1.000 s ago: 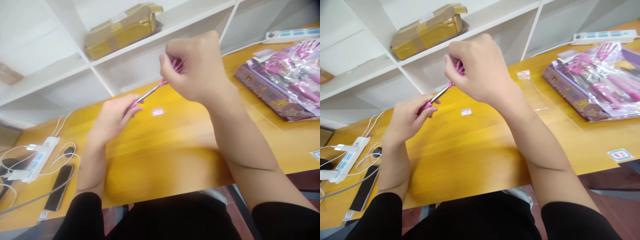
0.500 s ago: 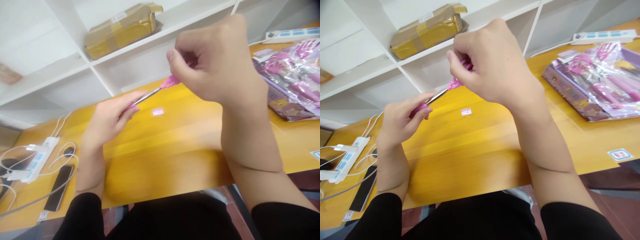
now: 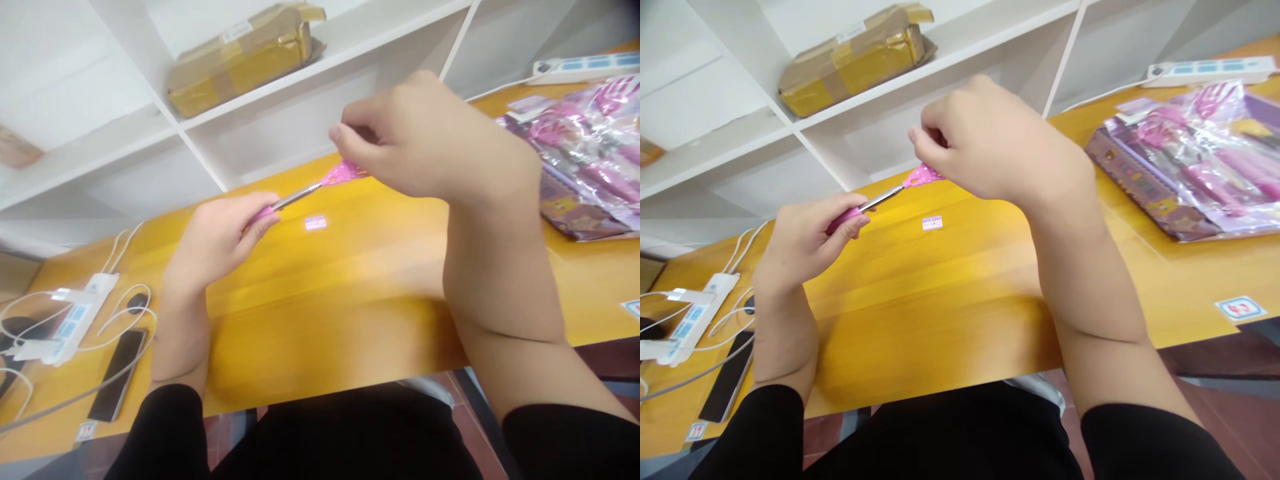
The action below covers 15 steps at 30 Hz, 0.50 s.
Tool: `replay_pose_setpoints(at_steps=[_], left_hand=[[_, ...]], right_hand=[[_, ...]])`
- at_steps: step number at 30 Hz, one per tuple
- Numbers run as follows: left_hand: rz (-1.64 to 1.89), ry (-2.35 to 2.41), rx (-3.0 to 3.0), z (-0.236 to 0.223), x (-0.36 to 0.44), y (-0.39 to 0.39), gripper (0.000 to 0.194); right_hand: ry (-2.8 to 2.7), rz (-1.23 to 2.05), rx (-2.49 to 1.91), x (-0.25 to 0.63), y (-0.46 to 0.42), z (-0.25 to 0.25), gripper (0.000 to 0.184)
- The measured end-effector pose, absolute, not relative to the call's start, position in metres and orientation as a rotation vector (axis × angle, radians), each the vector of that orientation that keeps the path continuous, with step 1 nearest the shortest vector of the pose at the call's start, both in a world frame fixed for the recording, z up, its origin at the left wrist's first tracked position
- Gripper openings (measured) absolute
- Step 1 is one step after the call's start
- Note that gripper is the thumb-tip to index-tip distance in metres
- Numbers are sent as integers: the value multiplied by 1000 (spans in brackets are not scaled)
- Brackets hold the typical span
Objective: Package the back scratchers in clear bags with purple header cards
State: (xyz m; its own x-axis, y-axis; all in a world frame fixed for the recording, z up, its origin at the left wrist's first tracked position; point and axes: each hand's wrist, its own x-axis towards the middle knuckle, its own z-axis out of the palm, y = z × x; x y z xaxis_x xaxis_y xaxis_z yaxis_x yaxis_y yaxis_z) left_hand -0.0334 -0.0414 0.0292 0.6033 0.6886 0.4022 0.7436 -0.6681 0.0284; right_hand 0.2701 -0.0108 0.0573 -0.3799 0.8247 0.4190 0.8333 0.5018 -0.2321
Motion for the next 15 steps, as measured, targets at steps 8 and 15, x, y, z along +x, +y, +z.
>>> replay_pose_setpoints(at_steps=[8, 15], left_hand=[[-368, -1275, -2763, 33, -28, -42, 33], [-406, -1300, -2756, 34, -32, -41, 32]], right_hand=[[-2477, 306, -1754, 277, -2, 56, 57], [-2158, 376, -2107, 310, 7, 61, 36]])
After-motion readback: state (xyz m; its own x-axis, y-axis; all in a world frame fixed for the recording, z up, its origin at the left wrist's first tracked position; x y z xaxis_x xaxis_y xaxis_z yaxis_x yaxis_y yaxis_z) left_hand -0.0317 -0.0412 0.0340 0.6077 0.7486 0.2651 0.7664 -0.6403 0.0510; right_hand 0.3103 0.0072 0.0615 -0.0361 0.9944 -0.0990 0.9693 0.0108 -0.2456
